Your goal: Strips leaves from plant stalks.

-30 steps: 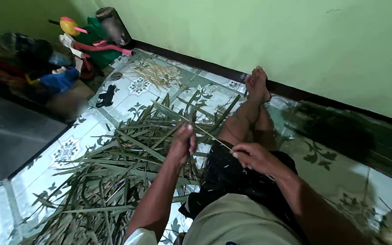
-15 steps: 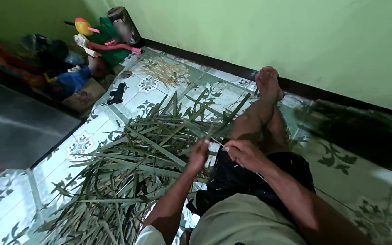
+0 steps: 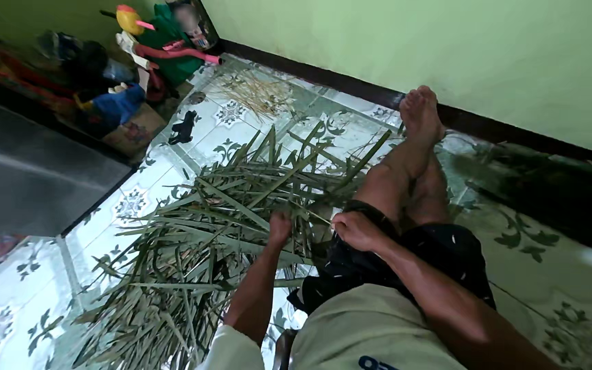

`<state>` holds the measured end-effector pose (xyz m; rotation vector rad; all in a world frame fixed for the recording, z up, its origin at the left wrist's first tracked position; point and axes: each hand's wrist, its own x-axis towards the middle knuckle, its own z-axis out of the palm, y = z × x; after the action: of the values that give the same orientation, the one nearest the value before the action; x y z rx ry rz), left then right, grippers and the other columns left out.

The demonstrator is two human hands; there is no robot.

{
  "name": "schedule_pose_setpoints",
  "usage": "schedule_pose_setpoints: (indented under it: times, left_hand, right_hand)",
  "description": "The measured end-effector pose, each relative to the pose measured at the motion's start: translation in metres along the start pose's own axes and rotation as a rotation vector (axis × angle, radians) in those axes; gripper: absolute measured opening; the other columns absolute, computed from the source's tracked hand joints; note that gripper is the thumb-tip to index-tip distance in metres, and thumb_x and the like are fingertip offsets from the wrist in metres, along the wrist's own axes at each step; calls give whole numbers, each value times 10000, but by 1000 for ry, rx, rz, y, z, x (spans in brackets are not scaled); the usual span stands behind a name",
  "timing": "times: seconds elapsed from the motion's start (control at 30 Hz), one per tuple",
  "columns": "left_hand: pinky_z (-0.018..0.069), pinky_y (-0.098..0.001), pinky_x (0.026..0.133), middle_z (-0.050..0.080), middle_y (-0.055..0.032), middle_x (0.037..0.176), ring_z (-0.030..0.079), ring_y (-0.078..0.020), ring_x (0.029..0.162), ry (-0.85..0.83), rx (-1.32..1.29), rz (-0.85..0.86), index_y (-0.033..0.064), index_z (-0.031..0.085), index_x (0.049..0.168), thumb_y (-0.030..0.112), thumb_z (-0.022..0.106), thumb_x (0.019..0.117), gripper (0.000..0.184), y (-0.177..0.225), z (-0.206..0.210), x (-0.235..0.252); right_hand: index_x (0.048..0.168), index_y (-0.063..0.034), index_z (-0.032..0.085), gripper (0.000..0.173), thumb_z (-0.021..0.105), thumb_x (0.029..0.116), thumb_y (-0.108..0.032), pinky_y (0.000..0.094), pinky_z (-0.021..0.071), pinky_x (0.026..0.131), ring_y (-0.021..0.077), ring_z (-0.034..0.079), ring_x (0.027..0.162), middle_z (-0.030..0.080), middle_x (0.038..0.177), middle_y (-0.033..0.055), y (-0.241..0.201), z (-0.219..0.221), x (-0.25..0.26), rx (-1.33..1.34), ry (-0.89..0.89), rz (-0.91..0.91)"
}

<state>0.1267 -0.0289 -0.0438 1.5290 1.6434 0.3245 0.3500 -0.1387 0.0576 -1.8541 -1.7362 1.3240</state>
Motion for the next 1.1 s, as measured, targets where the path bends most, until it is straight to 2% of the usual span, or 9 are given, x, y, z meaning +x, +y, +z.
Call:
schedule_pose_setpoints:
  times: [0.07, 0.17, 0.27, 0.33, 0.53, 0.67, 0.87, 1.0, 1.1]
  left_hand:
    - [481, -585, 1038, 637, -289, 1275, 624, -430, 1201, 43, 185, -116, -28, 555, 1382, 316, 422, 1102, 464, -25, -3, 11]
    - [465, -599, 1039, 613, -297, 1307, 604, -429, 1220, 31, 114, -231, -46, 555, 1373, 371, 356, 1119, 527, -72, -19, 22]
    - [462, -361, 558, 523, -94, 778, 495, -191, 599, 156, -339, -303, -2, 595, 1227, 401, 332, 1123, 493, -77, -12, 9]
    - [401, -277, 449, 436, 10, 625, 398, -96, 461, 177, -553, -199, -1, 602, 1144, 386, 351, 1122, 462, -46, -8, -6]
    - [550, -433, 785, 661, -151, 870, 648, -228, 781, -266, 22, 503, -60, 637, 1181, 304, 392, 1093, 447, 41, 17, -65]
    - [519, -397, 770, 632, -137, 934, 594, -200, 796, -54, -208, 183, -40, 618, 1226, 319, 344, 1124, 463, 26, 19, -23]
    - [542, -461, 868, 666, -214, 1041, 656, -273, 912, -133, -108, 178, -68, 602, 1269, 310, 339, 1123, 483, 21, 10, -36]
    - [403, -302, 437, 431, 0, 611, 399, -116, 450, 133, -637, -233, 28, 613, 1095, 428, 278, 1124, 523, -17, 7, 9]
    - [400, -276, 397, 376, 42, 537, 384, -97, 398, 98, -890, -264, 47, 581, 1124, 456, 277, 1120, 510, -26, 11, -1]
  right_hand:
    - [1098, 9, 688, 292, 457, 1070, -166, 487, 504, 867, 298, 645, 902, 667, 966, 182, 5, -3, -1, -30, -36, -10]
    - [1119, 3, 684, 303, 447, 1080, -182, 427, 516, 753, 231, 616, 765, 651, 884, 138, 18, -11, -3, 66, -22, 54]
    - [1173, -28, 658, 307, 422, 1097, -209, 315, 457, 556, 133, 510, 581, 613, 823, 72, 17, -12, -2, 178, -46, 157]
    - [1194, -30, 653, 316, 420, 1102, -222, 308, 449, 548, 127, 499, 569, 616, 829, 71, 13, -13, 2, 209, -39, 176]
    - [1220, -27, 645, 331, 388, 1104, -200, 275, 430, 520, 97, 470, 545, 596, 811, 47, 18, -12, -5, 300, -13, 138]
    - [1195, -27, 665, 316, 411, 1095, -187, 287, 429, 544, 109, 476, 578, 588, 803, 46, 22, -11, -13, 249, 4, 98]
    - [1141, -18, 685, 301, 445, 1089, -191, 368, 505, 707, 174, 586, 717, 640, 844, 93, 18, -8, -9, 92, -10, 72]
    - [1136, -23, 685, 306, 438, 1084, -196, 414, 519, 744, 213, 619, 760, 656, 866, 111, 21, -6, -6, 46, -32, 66]
    - [1142, -44, 676, 288, 459, 1079, -223, 341, 491, 605, 156, 565, 628, 640, 828, 78, 19, -6, -4, 99, -29, 122]
